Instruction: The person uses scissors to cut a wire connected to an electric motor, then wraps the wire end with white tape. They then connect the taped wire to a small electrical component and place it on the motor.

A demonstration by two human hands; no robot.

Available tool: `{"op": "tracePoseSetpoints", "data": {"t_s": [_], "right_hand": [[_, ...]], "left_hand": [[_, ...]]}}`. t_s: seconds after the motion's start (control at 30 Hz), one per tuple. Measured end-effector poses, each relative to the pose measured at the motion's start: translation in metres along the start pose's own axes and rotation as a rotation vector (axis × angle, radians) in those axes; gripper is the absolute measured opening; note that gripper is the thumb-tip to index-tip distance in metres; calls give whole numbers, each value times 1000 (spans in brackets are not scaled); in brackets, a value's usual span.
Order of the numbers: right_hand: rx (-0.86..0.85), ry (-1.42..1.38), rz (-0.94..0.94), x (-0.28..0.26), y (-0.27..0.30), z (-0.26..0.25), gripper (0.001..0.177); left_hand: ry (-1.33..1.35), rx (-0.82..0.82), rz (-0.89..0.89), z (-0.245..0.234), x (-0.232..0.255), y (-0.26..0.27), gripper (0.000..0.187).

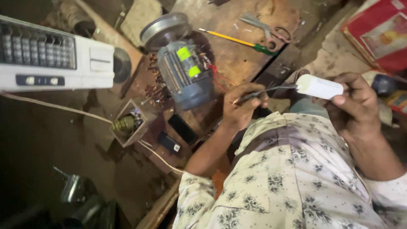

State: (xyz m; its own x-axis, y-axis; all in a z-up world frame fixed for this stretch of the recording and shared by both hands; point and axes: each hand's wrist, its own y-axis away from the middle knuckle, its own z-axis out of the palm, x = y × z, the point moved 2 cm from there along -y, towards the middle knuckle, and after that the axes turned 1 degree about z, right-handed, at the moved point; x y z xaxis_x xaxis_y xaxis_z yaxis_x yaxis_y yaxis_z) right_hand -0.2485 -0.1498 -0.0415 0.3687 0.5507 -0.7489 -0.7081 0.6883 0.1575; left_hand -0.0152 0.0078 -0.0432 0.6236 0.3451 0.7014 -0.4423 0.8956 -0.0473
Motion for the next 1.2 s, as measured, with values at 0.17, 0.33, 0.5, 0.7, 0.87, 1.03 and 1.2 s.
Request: {"op": "tracePoseSetpoints", "data": {"t_s": [0.17, 0.33, 0.5, 0.7, 0.87, 1.03, 1.2], "right_hand": [[52, -141, 206, 17, -5, -16, 23], [64, -104, 305, 28, -9, -48, 28], [55, 118, 316, 26, -11, -84, 23], [155, 148, 273, 27, -1, -78, 24], [-7, 411, 96, 29, -4, -59, 25], [-55, 383, 120, 39, -17, -55, 27], [-102, 183, 205, 46, -54, -45, 22]], "left_hand": [[-138, 17, 126, 2, -7, -2, 31], [-222, -62, 31, -1, 1, -5, 33], [-396, -180, -367, -1, 7, -9, 30], [-1312, 2, 236, 8, 14, 0, 28], [-1455, 184, 359, -5, 13, 9, 31], [-735, 449, -39, -41, 0, 29, 40], [-377, 1020, 230, -90, -3, 67, 42]]}}
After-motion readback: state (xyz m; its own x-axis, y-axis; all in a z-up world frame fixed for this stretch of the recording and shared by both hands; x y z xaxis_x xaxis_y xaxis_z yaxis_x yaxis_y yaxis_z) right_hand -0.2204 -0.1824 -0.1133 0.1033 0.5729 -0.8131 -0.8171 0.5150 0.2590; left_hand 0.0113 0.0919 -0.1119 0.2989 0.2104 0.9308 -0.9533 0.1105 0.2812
